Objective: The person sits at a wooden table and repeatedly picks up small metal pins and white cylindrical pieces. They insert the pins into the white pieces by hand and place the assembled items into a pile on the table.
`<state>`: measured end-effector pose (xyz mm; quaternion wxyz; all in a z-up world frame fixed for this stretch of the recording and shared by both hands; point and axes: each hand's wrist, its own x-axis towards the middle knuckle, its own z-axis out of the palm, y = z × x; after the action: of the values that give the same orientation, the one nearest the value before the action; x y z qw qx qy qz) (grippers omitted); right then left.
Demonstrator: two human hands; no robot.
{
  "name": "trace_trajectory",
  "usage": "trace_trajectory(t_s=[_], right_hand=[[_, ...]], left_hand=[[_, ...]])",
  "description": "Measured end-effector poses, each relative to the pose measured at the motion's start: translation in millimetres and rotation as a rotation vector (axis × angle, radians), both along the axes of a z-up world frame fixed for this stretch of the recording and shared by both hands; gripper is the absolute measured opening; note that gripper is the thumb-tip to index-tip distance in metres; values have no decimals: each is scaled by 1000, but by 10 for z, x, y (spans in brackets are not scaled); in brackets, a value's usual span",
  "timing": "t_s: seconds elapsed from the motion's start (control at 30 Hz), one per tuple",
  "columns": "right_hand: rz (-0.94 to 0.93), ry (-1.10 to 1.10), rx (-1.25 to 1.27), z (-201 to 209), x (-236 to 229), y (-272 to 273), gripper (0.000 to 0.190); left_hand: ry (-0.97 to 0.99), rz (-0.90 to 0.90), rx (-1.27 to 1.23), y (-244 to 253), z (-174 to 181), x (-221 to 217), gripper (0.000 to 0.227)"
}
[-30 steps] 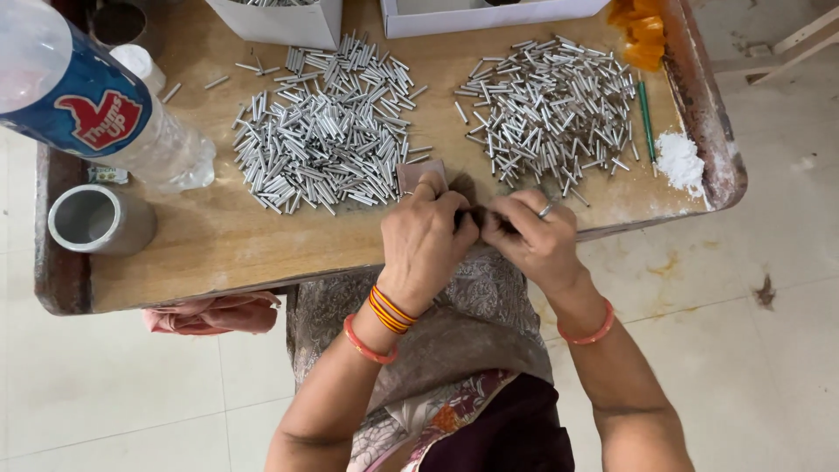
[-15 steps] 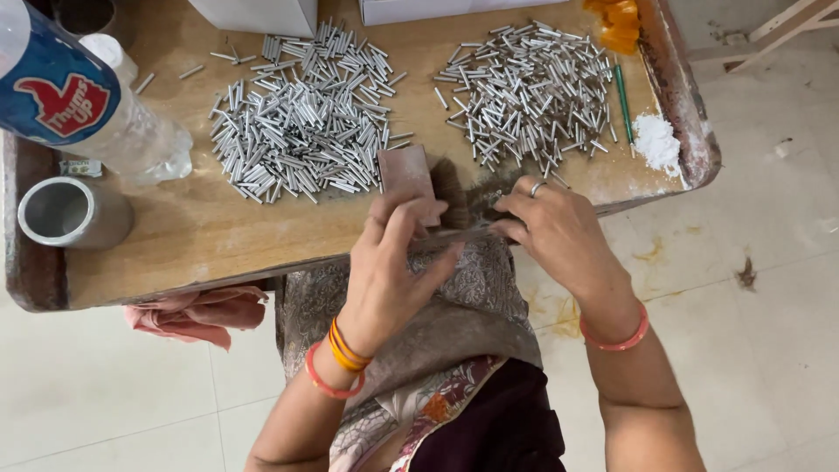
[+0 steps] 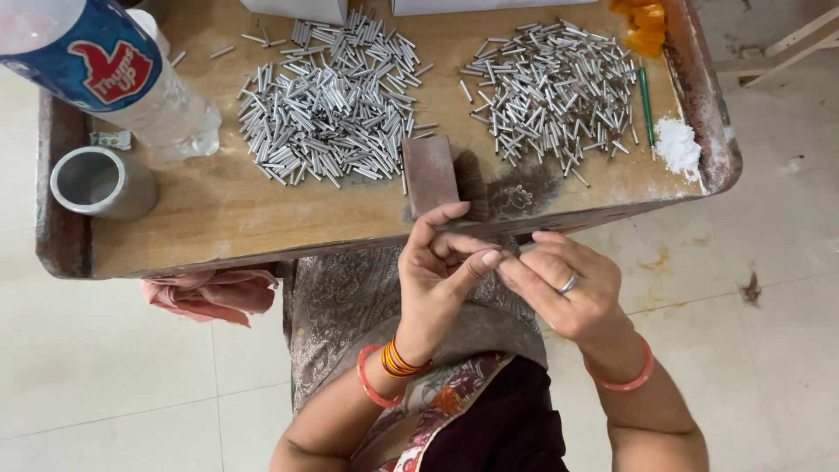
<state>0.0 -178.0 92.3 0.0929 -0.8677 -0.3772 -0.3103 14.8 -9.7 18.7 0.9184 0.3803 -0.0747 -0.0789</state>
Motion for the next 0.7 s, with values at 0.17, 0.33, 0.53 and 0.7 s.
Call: trace_trajectory(t_s=[0.17, 0.33, 0.53, 0.7], right_hand=[[-14, 309, 531, -309, -63, 288, 34], [26, 469, 873, -523, -105, 404, 29], [10, 493, 917, -862, 157, 246, 15], [-177, 534, 1174, -977, 464, -2, 2]], left_hand=[[142, 11, -160, 81, -59, -34, 53], [298, -67, -281, 173, -98, -59, 49], [-23, 145, 381, 492, 28, 150, 31], [-483, 664, 1472, 948, 89, 722, 15]])
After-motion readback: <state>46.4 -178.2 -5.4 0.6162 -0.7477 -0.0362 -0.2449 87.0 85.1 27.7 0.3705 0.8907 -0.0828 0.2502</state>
